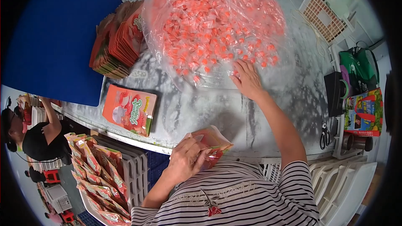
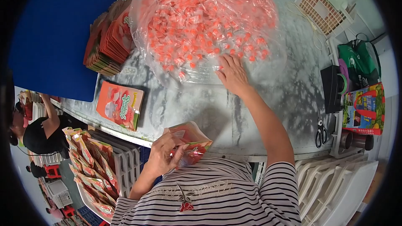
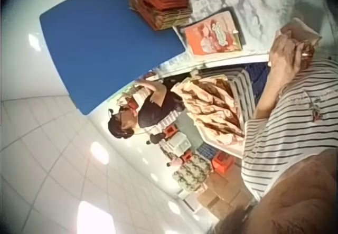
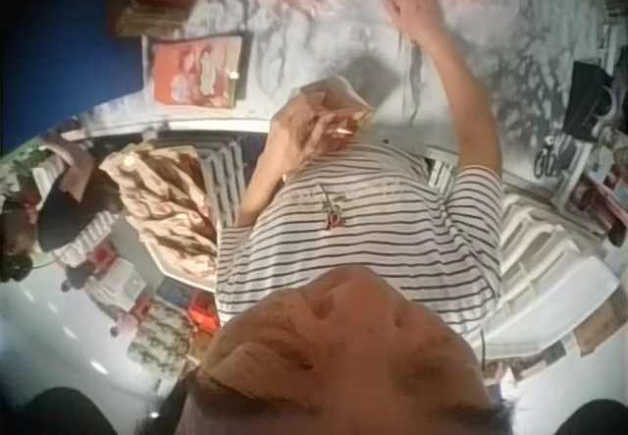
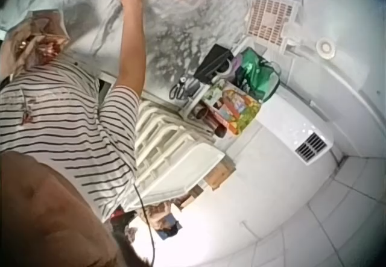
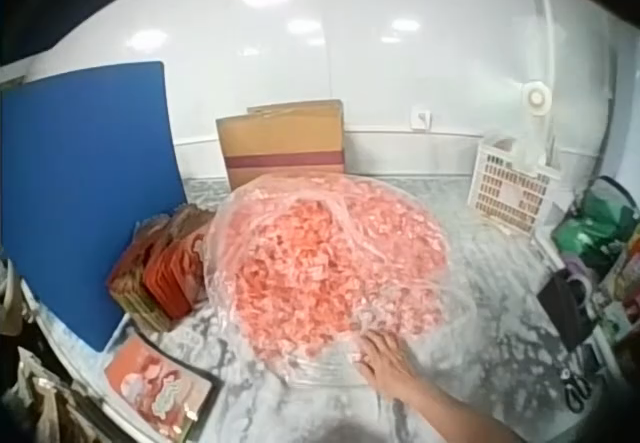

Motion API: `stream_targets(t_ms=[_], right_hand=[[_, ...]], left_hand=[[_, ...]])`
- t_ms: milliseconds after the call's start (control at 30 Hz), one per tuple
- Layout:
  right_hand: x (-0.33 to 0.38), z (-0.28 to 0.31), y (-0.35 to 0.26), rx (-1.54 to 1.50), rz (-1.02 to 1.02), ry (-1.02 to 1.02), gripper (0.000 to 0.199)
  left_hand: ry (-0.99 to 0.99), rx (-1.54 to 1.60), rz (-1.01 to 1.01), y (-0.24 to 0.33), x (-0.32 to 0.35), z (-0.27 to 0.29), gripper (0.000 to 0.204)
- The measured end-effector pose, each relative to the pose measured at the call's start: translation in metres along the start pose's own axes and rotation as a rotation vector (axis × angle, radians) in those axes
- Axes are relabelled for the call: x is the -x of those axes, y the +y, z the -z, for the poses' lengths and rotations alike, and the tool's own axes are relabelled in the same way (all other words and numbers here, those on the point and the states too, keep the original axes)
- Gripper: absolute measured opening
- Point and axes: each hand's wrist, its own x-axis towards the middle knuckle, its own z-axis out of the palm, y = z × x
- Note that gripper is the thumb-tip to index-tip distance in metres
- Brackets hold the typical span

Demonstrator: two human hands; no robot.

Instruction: Packing individual pieces of candy into small pouches at a workstation.

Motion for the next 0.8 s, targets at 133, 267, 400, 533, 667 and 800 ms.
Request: stream_targets(t_ms=[133, 267, 400, 533, 667, 800], right_hand=[[0.03, -0.004, -0.01, 0.094, 0.109, 0.031, 0.052], [0.058, 0.003, -0.034, 0.081, 0.139, 0.03, 0.048], [0.071, 0.015, -0.048, -0.028, 0.1, -0.037, 0.046], [0.075, 0.02, -0.048, -0.189, 0.112, 0.073, 0.039], [0.065, 0.017, -0.029, -0.36, -0.121, 0.194, 0.031], [0.071, 0.024, -0.024, -0.594, -0.371, 0.07, 0.034]], left_hand=[[0.007, -0.009, 0.009, -0.001, -0.001, -0.002, 0.011], [-0.02, -0.023, 0.066, 0.001, -0.005, -0.002, 0.012], [-0.013, -0.025, 0.033, 0.001, -0.003, -0.003, 0.011], [-0.017, 0.012, -0.006, 0.0, 0.001, -0.001, 0.011], [-0.021, 0.006, -0.002, 0.003, 0.003, -0.002, 0.011], [-0.014, 0.008, -0.001, 0.002, 0.002, -0.001, 0.011]])
